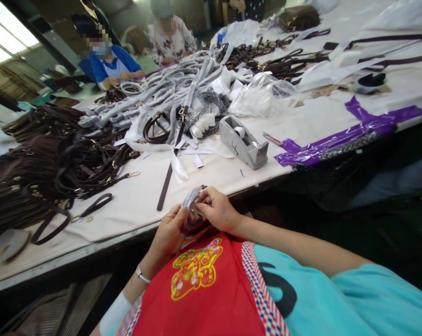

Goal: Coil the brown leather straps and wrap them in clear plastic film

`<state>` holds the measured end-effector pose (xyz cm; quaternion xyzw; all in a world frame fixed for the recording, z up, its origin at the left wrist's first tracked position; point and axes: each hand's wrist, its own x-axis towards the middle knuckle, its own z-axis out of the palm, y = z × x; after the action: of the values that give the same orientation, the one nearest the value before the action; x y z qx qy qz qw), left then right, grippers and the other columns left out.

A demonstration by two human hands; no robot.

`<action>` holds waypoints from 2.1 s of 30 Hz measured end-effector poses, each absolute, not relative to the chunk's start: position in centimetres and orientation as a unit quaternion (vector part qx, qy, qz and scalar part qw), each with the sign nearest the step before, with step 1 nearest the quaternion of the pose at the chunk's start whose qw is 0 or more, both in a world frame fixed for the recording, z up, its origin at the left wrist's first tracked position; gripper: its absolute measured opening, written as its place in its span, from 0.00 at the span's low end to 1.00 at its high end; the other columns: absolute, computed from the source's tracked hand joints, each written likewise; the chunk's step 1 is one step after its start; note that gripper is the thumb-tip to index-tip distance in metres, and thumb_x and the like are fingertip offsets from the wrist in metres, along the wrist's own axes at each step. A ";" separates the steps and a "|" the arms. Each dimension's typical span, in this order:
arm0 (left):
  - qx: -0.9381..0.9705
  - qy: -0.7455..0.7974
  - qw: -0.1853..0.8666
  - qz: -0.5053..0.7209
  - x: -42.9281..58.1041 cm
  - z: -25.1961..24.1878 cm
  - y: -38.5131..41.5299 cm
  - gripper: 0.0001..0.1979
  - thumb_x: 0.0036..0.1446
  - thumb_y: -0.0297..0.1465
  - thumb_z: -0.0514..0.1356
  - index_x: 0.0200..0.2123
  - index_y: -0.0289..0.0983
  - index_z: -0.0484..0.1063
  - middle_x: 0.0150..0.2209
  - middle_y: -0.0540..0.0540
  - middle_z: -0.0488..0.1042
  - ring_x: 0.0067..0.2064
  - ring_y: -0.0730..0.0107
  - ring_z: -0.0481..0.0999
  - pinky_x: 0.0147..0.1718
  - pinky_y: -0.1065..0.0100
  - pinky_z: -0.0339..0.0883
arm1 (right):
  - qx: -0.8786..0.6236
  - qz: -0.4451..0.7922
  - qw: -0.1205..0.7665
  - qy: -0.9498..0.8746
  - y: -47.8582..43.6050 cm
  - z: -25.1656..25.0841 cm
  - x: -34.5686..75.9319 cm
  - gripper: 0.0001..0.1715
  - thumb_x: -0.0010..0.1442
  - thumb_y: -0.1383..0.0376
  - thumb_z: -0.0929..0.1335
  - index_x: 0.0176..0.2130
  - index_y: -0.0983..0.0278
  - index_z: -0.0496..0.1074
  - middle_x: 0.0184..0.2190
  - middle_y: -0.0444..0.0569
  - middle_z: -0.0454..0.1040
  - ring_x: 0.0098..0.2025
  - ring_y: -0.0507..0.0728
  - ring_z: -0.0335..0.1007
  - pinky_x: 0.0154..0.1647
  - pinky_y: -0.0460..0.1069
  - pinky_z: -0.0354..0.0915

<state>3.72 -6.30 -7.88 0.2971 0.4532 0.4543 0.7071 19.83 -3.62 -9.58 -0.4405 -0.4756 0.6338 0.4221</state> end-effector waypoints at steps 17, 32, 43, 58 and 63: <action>0.379 0.506 0.642 0.434 2.3 -8.3 -5.7 0.15 0.59 0.40 0.64 0.30 0.33 0.73 0.26 0.50 0.70 0.27 0.75 0.66 0.29 0.71 0.60 | -0.364 0.651 0.356 -0.562 -5.0 -8.5 23.0 0.26 0.59 0.57 0.71 0.53 0.64 0.66 0.34 0.46 0.76 0.27 0.51 0.70 0.26 0.45 0.67; 0.657 0.464 0.547 0.232 2.2 -5.1 -6.2 0.11 0.60 0.36 0.63 0.43 0.38 0.80 0.41 0.47 0.81 0.43 0.62 0.77 0.44 0.67 0.67 | -0.399 0.469 0.199 -0.763 -1.2 -4.6 22.7 0.06 0.51 0.71 0.73 0.32 0.64 0.75 0.30 0.43 0.74 0.34 0.53 0.70 0.36 0.47 0.65; 0.768 0.445 0.419 0.189 2.7 -5.7 -6.9 0.10 0.62 0.35 0.60 0.38 0.35 0.79 0.38 0.44 0.79 0.41 0.63 0.75 0.44 0.66 0.66 | -0.455 0.593 0.191 -0.636 -2.5 -5.7 21.9 0.03 0.47 0.72 0.71 0.24 0.65 0.75 0.25 0.44 0.75 0.30 0.54 0.70 0.34 0.48 0.66; 0.734 0.496 0.413 0.212 3.1 -6.7 -7.7 0.09 0.59 0.33 0.60 0.32 0.37 0.79 0.29 0.47 0.77 0.34 0.67 0.73 0.37 0.70 0.67 | -0.377 0.474 0.137 -0.784 -1.9 -4.0 22.6 0.16 0.64 0.64 0.66 0.30 0.66 0.80 0.29 0.49 0.77 0.33 0.54 0.72 0.38 0.48 0.65; 0.760 0.461 0.407 0.209 3.1 -6.9 -7.8 0.08 0.59 0.31 0.59 0.37 0.37 0.78 0.32 0.47 0.78 0.35 0.66 0.73 0.39 0.68 0.67 | -0.427 0.555 0.120 -0.703 -2.1 -5.5 22.3 0.12 0.57 0.63 0.68 0.28 0.67 0.79 0.26 0.46 0.77 0.30 0.53 0.70 0.33 0.47 0.64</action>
<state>3.12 -7.80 -6.91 0.7600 0.4611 0.2093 0.4073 22.30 -2.08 -5.46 -0.4275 -0.7031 0.5554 0.1205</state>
